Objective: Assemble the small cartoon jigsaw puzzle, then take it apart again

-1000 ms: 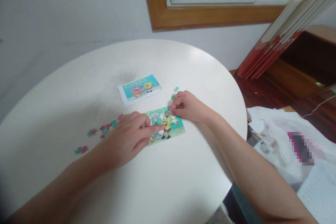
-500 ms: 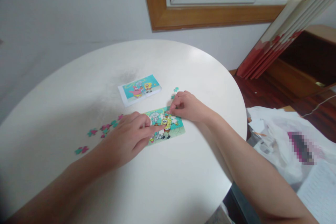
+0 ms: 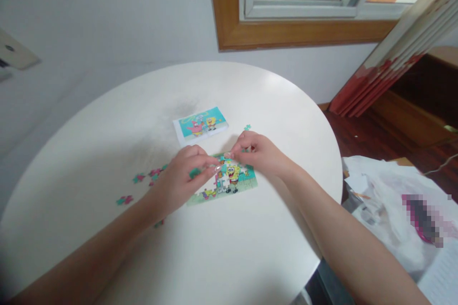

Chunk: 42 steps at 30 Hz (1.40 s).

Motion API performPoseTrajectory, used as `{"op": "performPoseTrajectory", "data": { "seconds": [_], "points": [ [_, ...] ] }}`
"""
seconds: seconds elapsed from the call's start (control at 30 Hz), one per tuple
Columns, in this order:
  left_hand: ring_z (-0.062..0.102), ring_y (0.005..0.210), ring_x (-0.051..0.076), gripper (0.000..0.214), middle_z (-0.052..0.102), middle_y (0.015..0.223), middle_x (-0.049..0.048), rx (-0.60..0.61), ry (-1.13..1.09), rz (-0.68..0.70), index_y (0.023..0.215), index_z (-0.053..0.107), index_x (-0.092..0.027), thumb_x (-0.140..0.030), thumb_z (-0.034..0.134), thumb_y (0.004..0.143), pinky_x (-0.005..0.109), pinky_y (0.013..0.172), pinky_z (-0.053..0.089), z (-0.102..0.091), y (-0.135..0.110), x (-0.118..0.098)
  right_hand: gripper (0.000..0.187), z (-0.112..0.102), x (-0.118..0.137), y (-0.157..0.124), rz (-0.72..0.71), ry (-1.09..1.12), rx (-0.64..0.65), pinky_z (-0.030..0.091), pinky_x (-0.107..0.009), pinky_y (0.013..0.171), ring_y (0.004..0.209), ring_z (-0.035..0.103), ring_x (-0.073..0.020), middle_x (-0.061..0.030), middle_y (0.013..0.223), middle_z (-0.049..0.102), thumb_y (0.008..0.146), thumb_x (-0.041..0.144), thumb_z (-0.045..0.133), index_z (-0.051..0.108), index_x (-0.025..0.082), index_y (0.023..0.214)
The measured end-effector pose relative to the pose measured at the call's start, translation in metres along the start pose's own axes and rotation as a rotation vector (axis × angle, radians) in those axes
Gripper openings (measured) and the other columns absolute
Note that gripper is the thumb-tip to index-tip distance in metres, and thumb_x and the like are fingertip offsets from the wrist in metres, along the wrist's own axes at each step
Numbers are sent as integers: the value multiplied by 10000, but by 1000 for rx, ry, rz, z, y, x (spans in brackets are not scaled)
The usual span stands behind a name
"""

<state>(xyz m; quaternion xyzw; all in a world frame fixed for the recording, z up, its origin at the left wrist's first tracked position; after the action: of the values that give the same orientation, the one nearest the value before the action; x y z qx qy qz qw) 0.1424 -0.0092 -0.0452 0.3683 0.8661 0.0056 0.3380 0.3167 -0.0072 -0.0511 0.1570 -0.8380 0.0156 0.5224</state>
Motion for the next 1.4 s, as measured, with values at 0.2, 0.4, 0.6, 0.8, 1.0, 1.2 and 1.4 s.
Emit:
{"op": "performPoseTrajectory", "data": {
  "seconds": [0.2, 0.4, 0.6, 0.8, 1.0, 1.2, 1.4],
  "points": [
    [550, 792, 158, 234, 572, 780, 4, -15, -75, -60, 802, 651, -187, -309, 505, 937, 300, 751, 422, 3, 11, 2, 134, 1, 4, -1, -65, 4, 45, 417, -331, 772, 801, 528, -163, -15, 752, 553, 816, 291, 659, 738, 197, 764],
    [543, 812, 178, 275, 584, 767, 19, 121, 60, 75, 810, 667, -177, -349, 490, 931, 322, 792, 396, 10, 36, 6, 123, -6, 4, -3, -111, -123, 36, 429, -313, 781, 798, 539, -166, -13, 739, 565, 804, 282, 672, 757, 205, 763],
    [517, 825, 184, 276, 547, 779, 25, 264, 182, 206, 844, 700, -187, -348, 493, 927, 319, 809, 368, 20, 61, 3, 118, -9, -1, -6, -66, -404, 67, 408, -336, 830, 860, 541, -202, -57, 808, 616, 806, 220, 664, 771, 192, 767],
    [505, 819, 194, 280, 542, 780, 30, 428, 221, 222, 833, 700, -191, -345, 488, 931, 330, 815, 344, 30, 69, 5, 146, -10, -1, -7, -60, -498, 98, 392, -316, 815, 822, 539, -189, -64, 815, 633, 829, 200, 622, 762, 181, 790],
    [491, 830, 197, 293, 538, 782, 34, 434, 218, 231, 824, 687, -193, -362, 477, 937, 317, 801, 339, 34, 70, 12, 172, -13, -1, -5, -17, -515, 83, 390, -311, 821, 829, 542, -189, -72, 830, 642, 841, 202, 597, 764, 174, 812],
    [480, 835, 199, 308, 528, 799, 35, 422, 220, 215, 824, 673, -200, -385, 458, 942, 320, 796, 342, 34, 68, 14, 174, -13, -2, -5, -9, -509, 82, 384, -324, 842, 825, 544, -189, -74, 836, 641, 842, 212, 591, 761, 178, 825],
    [471, 857, 203, 295, 524, 840, 38, 414, 226, 202, 847, 670, -209, -383, 451, 939, 328, 807, 348, 35, 67, 14, 175, -13, -5, -4, -14, -520, 79, 381, -327, 842, 807, 539, -182, -65, 822, 636, 842, 203, 588, 762, 186, 830]
  ]
}}
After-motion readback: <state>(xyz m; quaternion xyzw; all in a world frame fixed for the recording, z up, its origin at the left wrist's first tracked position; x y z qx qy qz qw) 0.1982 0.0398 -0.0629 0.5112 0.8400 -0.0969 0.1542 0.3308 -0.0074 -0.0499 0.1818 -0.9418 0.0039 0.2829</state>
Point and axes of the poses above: each hand's wrist, its own y-axis towards the middle knuckle, its own z-axis out of the palm, x = y × z, the point moved 6 cm from there along y, towards the middle knuckle
